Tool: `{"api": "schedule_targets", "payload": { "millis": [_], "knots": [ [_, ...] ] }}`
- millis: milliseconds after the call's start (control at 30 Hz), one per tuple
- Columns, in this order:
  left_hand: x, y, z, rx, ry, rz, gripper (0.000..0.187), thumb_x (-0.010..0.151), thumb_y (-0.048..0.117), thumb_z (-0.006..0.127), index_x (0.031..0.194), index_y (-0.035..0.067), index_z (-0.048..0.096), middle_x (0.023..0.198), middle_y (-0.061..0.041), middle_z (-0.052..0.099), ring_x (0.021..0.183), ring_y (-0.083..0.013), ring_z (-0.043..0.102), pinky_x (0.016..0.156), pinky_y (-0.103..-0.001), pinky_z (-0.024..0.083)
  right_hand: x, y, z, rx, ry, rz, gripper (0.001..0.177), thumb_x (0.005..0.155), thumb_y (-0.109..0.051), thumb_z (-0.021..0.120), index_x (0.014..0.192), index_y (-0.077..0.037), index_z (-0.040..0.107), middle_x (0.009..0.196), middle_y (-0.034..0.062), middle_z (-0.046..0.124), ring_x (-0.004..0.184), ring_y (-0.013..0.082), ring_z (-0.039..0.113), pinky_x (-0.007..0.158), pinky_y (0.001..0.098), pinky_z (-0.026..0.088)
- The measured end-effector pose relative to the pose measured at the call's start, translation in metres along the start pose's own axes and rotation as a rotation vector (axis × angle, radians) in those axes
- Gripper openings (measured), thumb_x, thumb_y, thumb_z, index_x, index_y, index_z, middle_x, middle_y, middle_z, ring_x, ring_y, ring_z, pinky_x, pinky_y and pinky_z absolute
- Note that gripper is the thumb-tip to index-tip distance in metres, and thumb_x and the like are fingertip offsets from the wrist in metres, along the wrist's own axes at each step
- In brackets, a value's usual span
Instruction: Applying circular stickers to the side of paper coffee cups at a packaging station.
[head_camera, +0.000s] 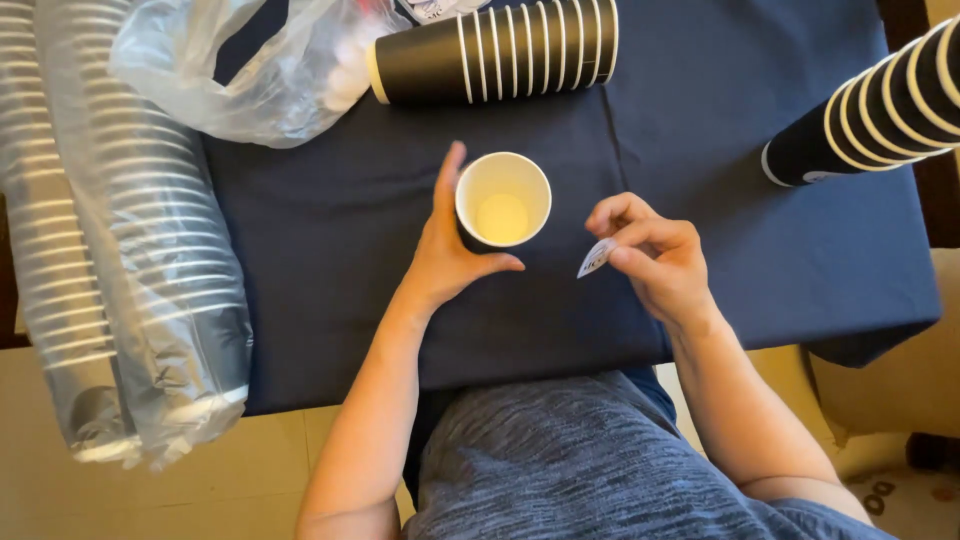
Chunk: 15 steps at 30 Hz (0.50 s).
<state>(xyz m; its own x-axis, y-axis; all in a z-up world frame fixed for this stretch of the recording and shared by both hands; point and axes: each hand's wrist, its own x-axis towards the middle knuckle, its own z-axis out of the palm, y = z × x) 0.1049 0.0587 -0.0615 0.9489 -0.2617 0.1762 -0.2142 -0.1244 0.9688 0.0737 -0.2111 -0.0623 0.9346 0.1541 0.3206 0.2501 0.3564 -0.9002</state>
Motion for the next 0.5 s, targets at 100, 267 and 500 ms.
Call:
{"api": "schedule_targets", "payload": {
  "millis": [100, 267, 500],
  "knots": [
    [0.003, -0.018, 0.008, 0.059, 0.043, -0.105, 0.116, 0.054, 0.032, 0.104, 0.152, 0.014, 0.044, 0.145, -0.014, 0.059, 0.14, -0.0329, 0.051, 0.12, -0.052, 0.034, -0.001, 0.011, -0.005, 0.099, 0.059, 0.024, 0.014, 0.09, -0.007, 0.073, 0.081, 0.003, 0.067, 0.121, 0.0288, 0.059, 0.112, 0.0312, 0.063, 0.092, 0.0364, 0.049],
    [-0.013, -0.033, 0.021, -0.138, 0.042, -0.215, 0.112, 0.055, 0.031, 0.103, 0.15, 0.008, 0.048, 0.143, -0.013, 0.06, 0.138, -0.0272, 0.051, 0.119, -0.049, 0.038, -0.003, 0.012, -0.002, 0.277, 0.126, 0.092, 0.015, 0.092, -0.006, 0.071, 0.082, 0.003, 0.066, 0.12, 0.0284, 0.059, 0.112, 0.0338, 0.066, 0.094, 0.0405, 0.057],
    [-0.023, -0.008, 0.038, -0.536, 0.013, -0.158, 0.074, 0.083, 0.026, 0.087, 0.145, 0.006, 0.051, 0.136, -0.013, 0.064, 0.13, -0.0225, 0.058, 0.111, -0.047, 0.047, -0.017, -0.004, 0.017, 0.316, 0.107, 0.136, 0.012, 0.091, -0.003, 0.07, 0.086, 0.007, 0.066, 0.112, 0.0289, 0.056, 0.098, 0.0309, 0.068, 0.084, 0.0439, 0.06]
  ]
}}
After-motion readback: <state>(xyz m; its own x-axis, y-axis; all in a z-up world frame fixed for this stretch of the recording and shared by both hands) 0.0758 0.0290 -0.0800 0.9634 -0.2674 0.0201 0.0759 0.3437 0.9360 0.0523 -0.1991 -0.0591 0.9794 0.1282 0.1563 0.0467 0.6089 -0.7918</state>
